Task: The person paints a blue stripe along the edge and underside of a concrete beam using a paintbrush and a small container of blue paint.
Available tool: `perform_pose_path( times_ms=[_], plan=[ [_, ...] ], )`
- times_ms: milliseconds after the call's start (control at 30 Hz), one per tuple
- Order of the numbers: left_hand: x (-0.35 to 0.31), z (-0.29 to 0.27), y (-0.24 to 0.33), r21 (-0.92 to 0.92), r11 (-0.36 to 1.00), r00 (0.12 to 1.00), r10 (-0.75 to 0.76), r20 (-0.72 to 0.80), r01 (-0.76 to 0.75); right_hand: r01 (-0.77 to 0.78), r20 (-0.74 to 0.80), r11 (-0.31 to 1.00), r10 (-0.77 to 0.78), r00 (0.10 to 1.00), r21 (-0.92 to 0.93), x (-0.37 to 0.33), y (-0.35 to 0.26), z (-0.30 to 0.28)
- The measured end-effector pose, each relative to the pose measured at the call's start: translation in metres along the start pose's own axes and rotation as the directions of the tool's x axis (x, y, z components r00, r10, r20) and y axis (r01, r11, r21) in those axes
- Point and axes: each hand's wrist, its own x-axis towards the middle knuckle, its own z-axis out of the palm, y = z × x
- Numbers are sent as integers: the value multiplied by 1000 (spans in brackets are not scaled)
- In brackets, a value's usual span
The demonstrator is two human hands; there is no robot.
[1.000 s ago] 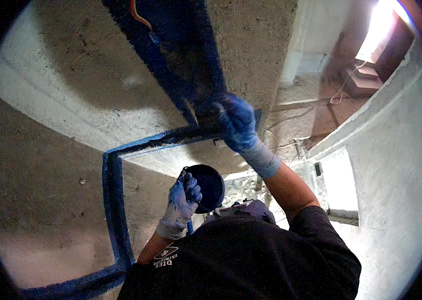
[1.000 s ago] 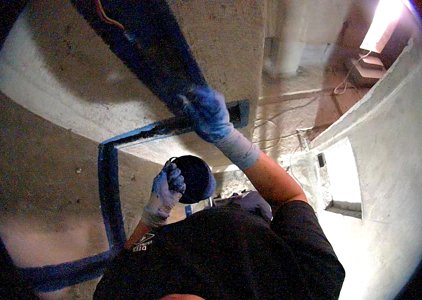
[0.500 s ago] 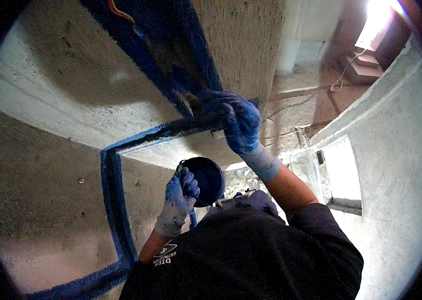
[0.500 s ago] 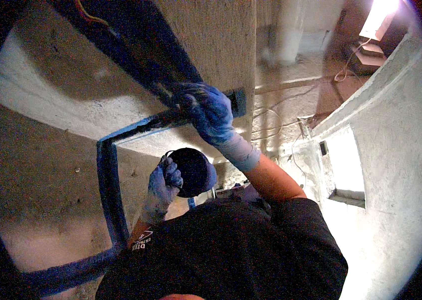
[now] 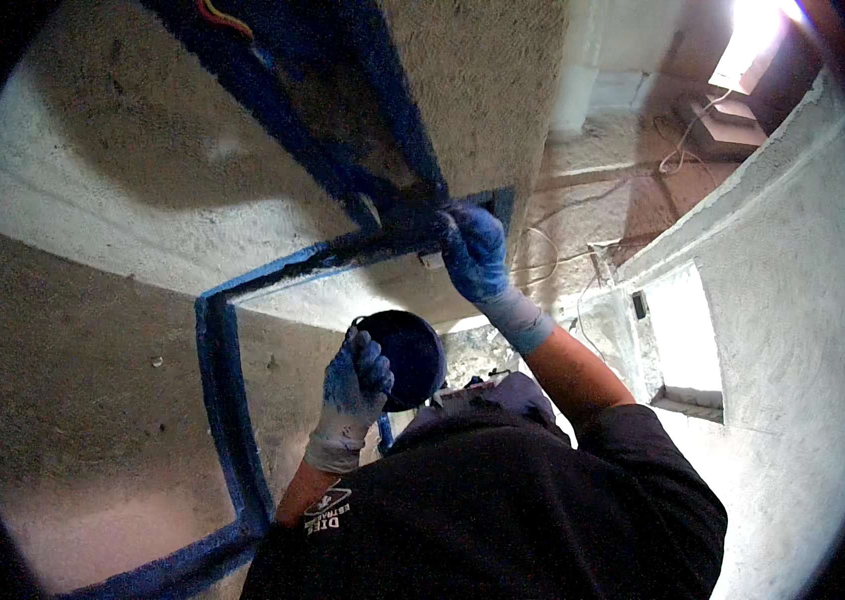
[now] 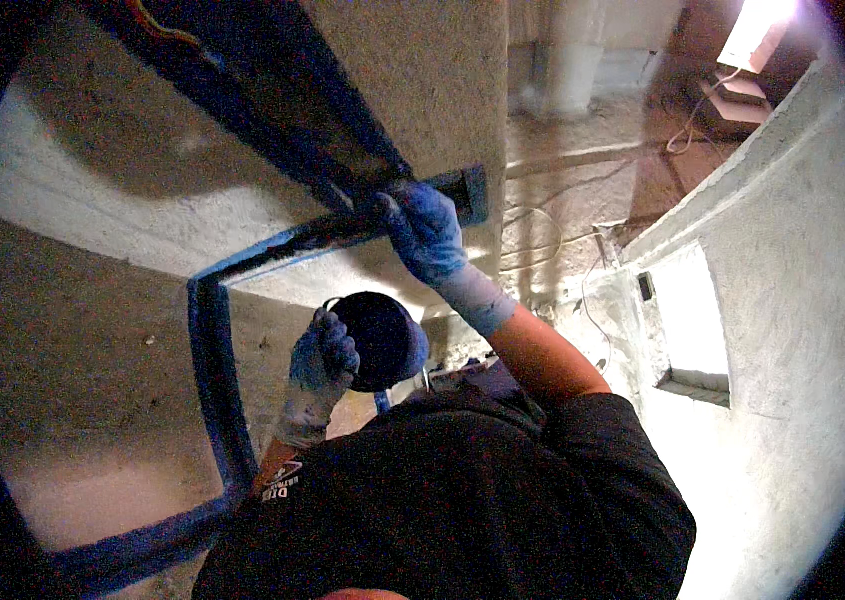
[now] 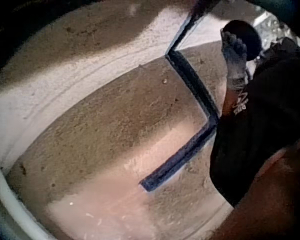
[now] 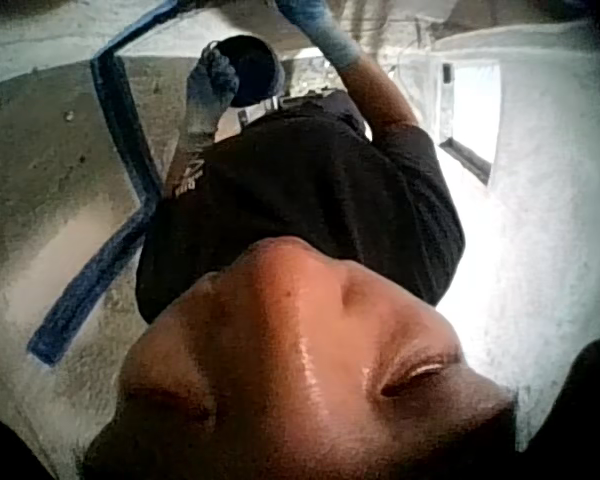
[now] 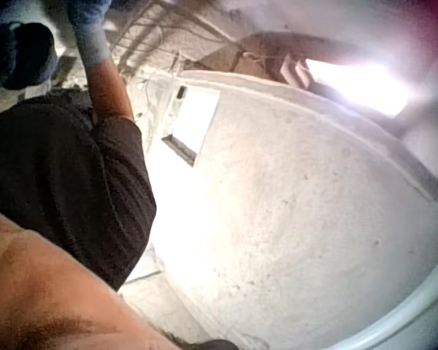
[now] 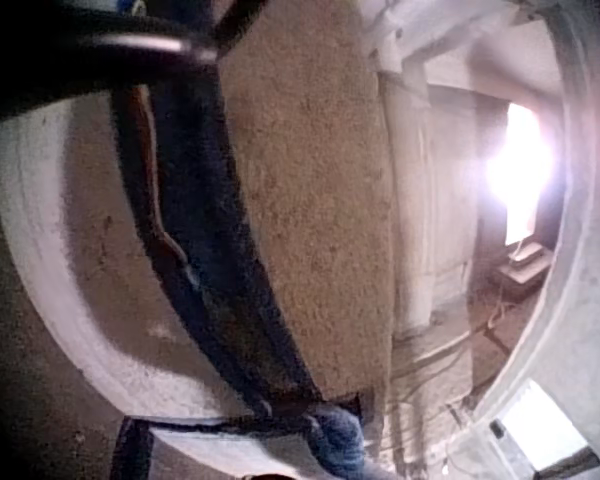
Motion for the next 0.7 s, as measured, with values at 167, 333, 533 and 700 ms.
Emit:
perform_pose_path(
  times_ms=[167, 333, 533, 700],
  plan=[
    [-3, -2, 2, -3, 1000, 998, -13, -62, 12, -141, 181, 953, 194, 964, -269, -10, 2, 4],
    [-3, -9, 2, 33, 999, 997, 4, -74, -1, -349, 73, 919, 341, 937, 182, -23, 22, -6],
    [-9, 19, 1, 148, 989, 947, 72, -312, -26, -411, 33, 898, 411, 911, 159, -41, 42, 4],
    [-10, -2, -4, 441, 885, 954, 245, -171, -148, -275, -124, 877, 348, 929, 395, -25, 19, 8]
  ],
)
